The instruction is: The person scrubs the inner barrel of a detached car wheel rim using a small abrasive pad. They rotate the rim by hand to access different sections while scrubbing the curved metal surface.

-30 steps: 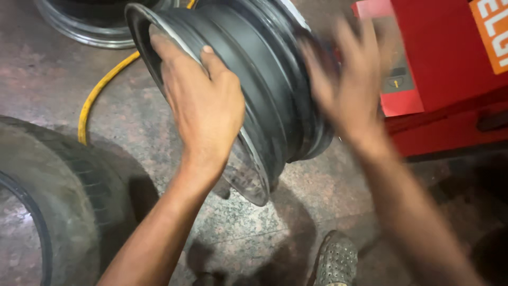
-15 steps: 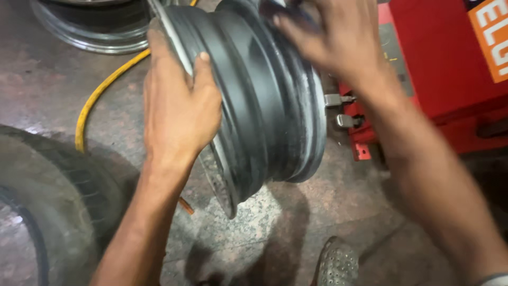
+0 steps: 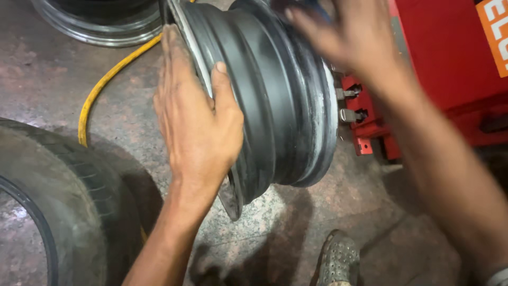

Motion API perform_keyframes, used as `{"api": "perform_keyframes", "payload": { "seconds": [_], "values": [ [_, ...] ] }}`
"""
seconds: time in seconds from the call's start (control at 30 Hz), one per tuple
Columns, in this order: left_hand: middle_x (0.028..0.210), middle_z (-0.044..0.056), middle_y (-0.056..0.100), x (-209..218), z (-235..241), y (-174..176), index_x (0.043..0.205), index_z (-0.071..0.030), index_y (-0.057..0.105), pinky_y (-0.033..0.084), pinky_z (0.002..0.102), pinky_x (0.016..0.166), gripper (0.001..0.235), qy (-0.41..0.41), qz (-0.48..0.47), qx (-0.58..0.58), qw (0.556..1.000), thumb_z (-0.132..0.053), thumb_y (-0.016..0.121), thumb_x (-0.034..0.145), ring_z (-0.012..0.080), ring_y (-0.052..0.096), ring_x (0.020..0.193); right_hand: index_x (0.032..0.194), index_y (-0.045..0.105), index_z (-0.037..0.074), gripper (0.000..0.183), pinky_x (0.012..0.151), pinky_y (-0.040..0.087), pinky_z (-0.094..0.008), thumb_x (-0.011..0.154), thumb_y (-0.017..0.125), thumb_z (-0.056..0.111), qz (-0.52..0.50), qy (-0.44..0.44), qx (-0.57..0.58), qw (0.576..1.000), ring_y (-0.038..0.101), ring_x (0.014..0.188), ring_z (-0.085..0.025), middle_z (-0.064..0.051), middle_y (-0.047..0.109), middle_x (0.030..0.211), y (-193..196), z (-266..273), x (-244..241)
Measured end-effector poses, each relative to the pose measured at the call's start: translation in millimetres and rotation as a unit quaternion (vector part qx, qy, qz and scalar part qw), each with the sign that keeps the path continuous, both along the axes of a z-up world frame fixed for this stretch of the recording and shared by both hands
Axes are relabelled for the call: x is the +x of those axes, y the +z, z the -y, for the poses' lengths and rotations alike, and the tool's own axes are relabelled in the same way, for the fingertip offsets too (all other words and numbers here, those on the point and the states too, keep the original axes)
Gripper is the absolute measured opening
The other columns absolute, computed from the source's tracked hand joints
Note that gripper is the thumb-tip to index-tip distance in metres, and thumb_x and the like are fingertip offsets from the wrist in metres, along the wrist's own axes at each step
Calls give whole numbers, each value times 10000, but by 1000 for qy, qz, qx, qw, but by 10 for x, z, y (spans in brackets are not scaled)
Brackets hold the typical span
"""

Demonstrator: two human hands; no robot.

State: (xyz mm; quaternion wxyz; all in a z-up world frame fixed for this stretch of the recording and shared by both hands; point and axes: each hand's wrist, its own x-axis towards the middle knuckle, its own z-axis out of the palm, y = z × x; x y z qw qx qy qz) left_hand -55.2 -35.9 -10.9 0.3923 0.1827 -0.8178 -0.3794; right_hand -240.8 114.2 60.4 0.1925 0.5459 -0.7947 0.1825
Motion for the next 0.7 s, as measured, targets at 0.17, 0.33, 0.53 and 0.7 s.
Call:
{"api": "perform_keyframes", "payload": {
  "seconds": [0.17, 0.33, 0.53, 0.7],
  "values": [
    [1619, 369, 365, 81, -80, -59, 1542, 182, 326, 265, 483, 1339, 552, -19, -26, 36, 999, -88, 540, 1111, 466, 353, 1567, 995, 639, 58, 221, 825, 412, -459, 934, 841, 127, -104, -17, -21, 994, 580, 920, -313, -101, 641, 918, -316, -617, 673],
    [1632, 385, 358, 80, -83, -12, 1562, 191, 310, 256, 509, 1339, 613, -19, -12, 39, 999, -99, 557, 1083, 495, 349, 1576, 1248, 610, -18, 316, 894, 421, -433, 1033, 765, 154, -131, 86, -31, 987, 574, 1014, -316, -117, 643, 1062, -240, -307, -182],
    [1646, 379, 356, 80, -29, 39, 1575, 177, 307, 249, 506, 1350, 610, -26, -23, 26, 999, -104, 554, 1093, 487, 343, 1590, 1142, 629, 62, 269, 861, 408, -425, 1025, 828, 201, -93, -56, 0, 994, 562, 972, -292, -113, 609, 1029, -350, -701, 558],
    [1631, 389, 350, 206, -207, 33, 1563, 189, 297, 233, 524, 1321, 636, -20, -9, 29, 999, -109, 559, 1066, 488, 335, 1570, 1156, 606, 21, 292, 854, 434, -404, 1042, 812, 194, -64, 52, 1, 997, 554, 985, -297, -124, 594, 1060, -158, -447, -10]
  ]
}}
